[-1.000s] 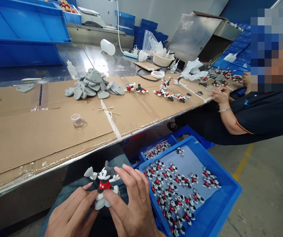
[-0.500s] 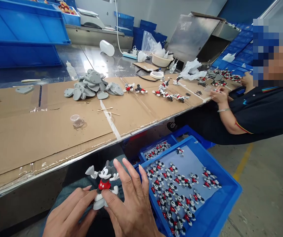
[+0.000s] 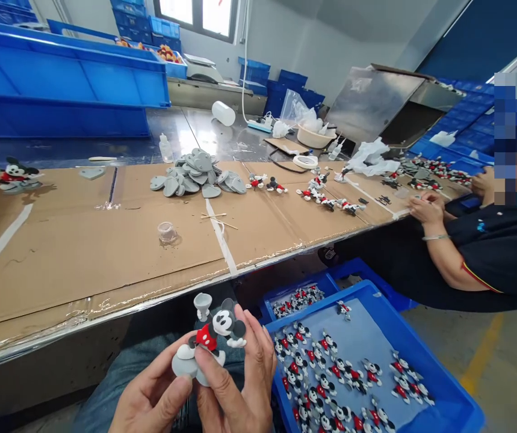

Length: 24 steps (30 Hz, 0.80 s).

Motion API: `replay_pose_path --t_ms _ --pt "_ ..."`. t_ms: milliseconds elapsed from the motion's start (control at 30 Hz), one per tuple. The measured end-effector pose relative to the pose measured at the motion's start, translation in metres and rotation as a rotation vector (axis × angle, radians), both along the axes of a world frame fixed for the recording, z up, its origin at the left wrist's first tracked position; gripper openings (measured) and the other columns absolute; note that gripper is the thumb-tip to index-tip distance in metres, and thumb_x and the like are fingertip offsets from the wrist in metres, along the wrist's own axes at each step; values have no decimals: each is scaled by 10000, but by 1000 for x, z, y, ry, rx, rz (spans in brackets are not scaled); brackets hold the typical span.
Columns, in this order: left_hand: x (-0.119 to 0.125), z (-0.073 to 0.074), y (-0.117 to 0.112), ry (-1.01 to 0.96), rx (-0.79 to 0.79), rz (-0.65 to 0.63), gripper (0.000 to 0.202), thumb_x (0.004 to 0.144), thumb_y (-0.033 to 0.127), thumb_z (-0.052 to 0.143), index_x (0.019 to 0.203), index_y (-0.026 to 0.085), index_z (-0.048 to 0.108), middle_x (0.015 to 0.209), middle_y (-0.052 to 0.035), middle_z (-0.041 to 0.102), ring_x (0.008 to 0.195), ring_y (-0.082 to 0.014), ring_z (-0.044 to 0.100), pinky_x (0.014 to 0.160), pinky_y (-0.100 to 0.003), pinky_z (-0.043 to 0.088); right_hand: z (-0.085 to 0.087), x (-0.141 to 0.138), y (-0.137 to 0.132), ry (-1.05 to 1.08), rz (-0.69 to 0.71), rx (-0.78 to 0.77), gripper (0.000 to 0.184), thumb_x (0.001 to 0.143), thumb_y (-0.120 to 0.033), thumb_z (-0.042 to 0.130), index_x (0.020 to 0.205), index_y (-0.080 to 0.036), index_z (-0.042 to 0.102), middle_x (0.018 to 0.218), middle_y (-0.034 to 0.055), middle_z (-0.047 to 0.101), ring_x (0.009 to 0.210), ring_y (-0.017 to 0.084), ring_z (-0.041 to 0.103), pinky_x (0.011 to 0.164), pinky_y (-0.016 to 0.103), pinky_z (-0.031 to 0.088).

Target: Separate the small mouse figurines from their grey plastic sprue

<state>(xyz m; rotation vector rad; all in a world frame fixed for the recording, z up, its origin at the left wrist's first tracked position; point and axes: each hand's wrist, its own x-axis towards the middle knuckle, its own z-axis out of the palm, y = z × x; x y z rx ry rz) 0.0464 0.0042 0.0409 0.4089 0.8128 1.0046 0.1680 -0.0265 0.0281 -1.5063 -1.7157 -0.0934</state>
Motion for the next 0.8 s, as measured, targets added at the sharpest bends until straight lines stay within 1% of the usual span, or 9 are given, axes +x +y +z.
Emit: replay_pose_path --t_ms 100,167,233,300,367,467,567,700,800 --pt "-5 1 9 55 2 45 514 595 388 919 1057 213 777 1051 -108 771 979 -260 727 862 -282 571 -4 -3 -6 46 -19 -45 491 877 -65 537 1277 -347 579 1630 54 194 1404 384 345 986 606 446" --pt "-13 2 15 110 8 33 568 609 425 901 1111 201 756 1038 -108 773 997 -258 720 866 -278 568 1 4 -9 35 -44 -57 455 888 -96 543 1290 -309 568 1600 76 279 1376 363 411 1004 571 461" --pt "-21 2 19 170 23 8 580 628 460 881 1129 199 746 1005 -96 777 956 -241 725 835 -258 571 15 16 -8 -35 22 -29 443 869 -67 564 1244 -301 599 1461 65 497 1294 317 519 1033 527 464" --pt "-26 2 19 238 56 -6 518 631 474 876 1057 200 767 967 -80 780 894 -215 726 788 -220 568 32 25 -1 -106 237 -72 433 863 -46 575 1238 -261 603 1235 54 674 1204 257 590 1008 437 500" --pt "-28 2 17 294 83 -9 440 630 478 876 961 203 785 940 -67 780 868 -202 722 764 -196 564 50 28 9 -83 241 -124 375 880 -55 585 1217 -219 603 1206 74 690 1191 248 585 979 414 500" --pt "-30 2 12 345 109 -2 395 635 471 871 944 236 800 968 -48 773 881 -193 716 777 -181 566 66 20 23 -139 249 -142 325 879 -86 610 1179 -211 621 1170 55 713 1191 274 563 1005 459 412" --pt "-31 0 8 390 200 18 382 628 444 877 966 277 807 1039 -27 751 811 -158 698 728 -156 570 68 11 31 -158 322 -229 261 876 -106 614 1112 -213 640 1028 18 748 1066 264 616 971 454 370" --pt "-32 -2 6 378 240 24 373 646 434 872 993 314 800 817 6 746 676 -119 663 667 -145 571 59 4 33 -50 360 -402 120 869 -109 605 948 -189 645 867 27 717 827 202 631 845 391 410" --pt "-31 1 5 377 232 52 353 635 436 880 957 311 807 826 8 768 640 -122 671 648 -161 581 55 0 31 17 341 -433 124 862 -110 611 948 -193 643 884 29 713 834 199 618 813 364 405"
